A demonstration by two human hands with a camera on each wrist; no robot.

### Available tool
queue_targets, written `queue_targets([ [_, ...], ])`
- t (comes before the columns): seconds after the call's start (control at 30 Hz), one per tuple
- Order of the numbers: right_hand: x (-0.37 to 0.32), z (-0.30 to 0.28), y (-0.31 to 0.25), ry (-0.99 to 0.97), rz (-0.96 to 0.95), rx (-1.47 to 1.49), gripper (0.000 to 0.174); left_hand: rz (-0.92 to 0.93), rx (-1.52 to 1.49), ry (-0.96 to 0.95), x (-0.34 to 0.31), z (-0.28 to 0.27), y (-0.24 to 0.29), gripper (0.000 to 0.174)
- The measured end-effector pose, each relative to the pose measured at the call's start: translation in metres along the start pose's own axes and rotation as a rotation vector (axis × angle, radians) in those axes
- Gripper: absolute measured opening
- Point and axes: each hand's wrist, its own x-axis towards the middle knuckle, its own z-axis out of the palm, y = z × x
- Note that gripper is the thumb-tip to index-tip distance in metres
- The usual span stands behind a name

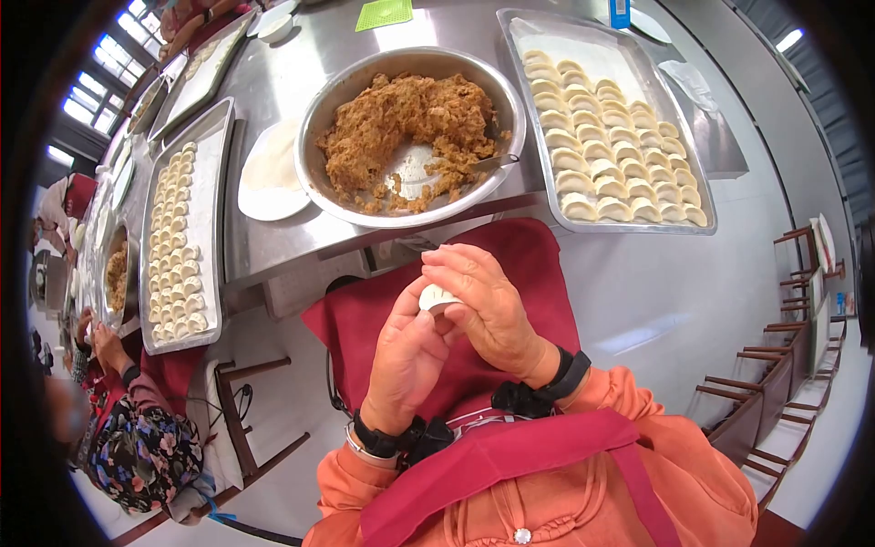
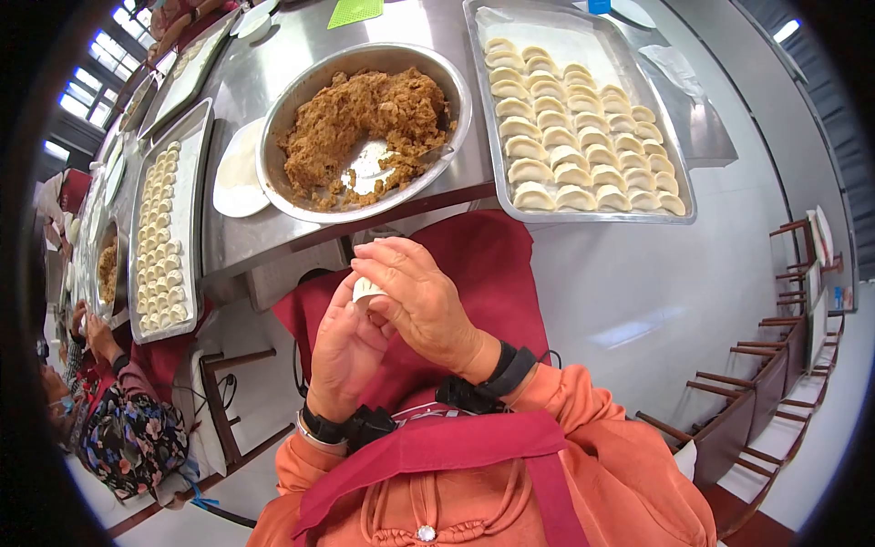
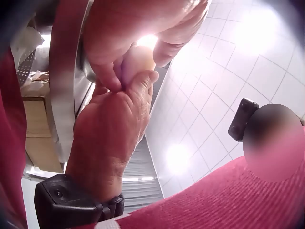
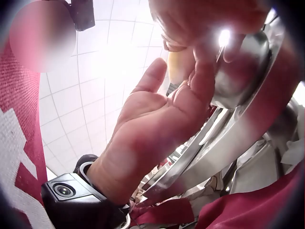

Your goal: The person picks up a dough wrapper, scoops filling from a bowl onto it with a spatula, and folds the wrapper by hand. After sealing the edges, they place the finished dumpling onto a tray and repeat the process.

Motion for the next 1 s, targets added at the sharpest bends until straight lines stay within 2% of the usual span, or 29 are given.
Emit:
queue_targets([
  [0.07, 0.001, -0.003, -0.005, 0.072, 0.043, 0.034, 0.032, -0.001, -0.063, -0.06, 0.003, 0.0, 0.001, 0.052],
  [0.3, -0.009, -0.013, 0.003, 0.077, 0.006, -0.077, 0.032, -0.055, -0.082, -0.06, 0.008, 0.005, -0.007, 0.055],
  [0.4, -0.011, -0.018, 0.003, 0.095, 0.003, -0.081, 0.037, -0.077, -0.07, -0.018, 0.01, 0.01, -0.009, 0.056],
  [0.5, -0.016, -0.021, 0.004, 0.125, 0.077, -0.119, 0.052, -0.048, -0.075, -0.085, 0.014, 0.014, -0.01, 0.056],
  [0.7, -0.024, -0.036, 0.0, 0.097, 0.172, -0.241, 0.054, -0.037, 0.137, -0.03, 0.018, 0.013, -0.019, 0.051],
  [0.77, -0.022, -0.045, -0.001, -0.001, 0.16, -0.321, 0.051, -0.092, 0.17, -0.053, 0.021, 0.013, -0.02, 0.051],
  [0.8, -0.022, -0.047, 0.002, 0.013, 0.112, -0.371, 0.043, -0.132, 0.211, -0.041, 0.022, 0.012, -0.022, 0.05],
  [1.0, -0.027, -0.058, 0.009, -0.106, 0.121, -0.482, 0.034, -0.234, 0.355, -0.052, 0.028, 0.016, -0.033, 0.052],
])
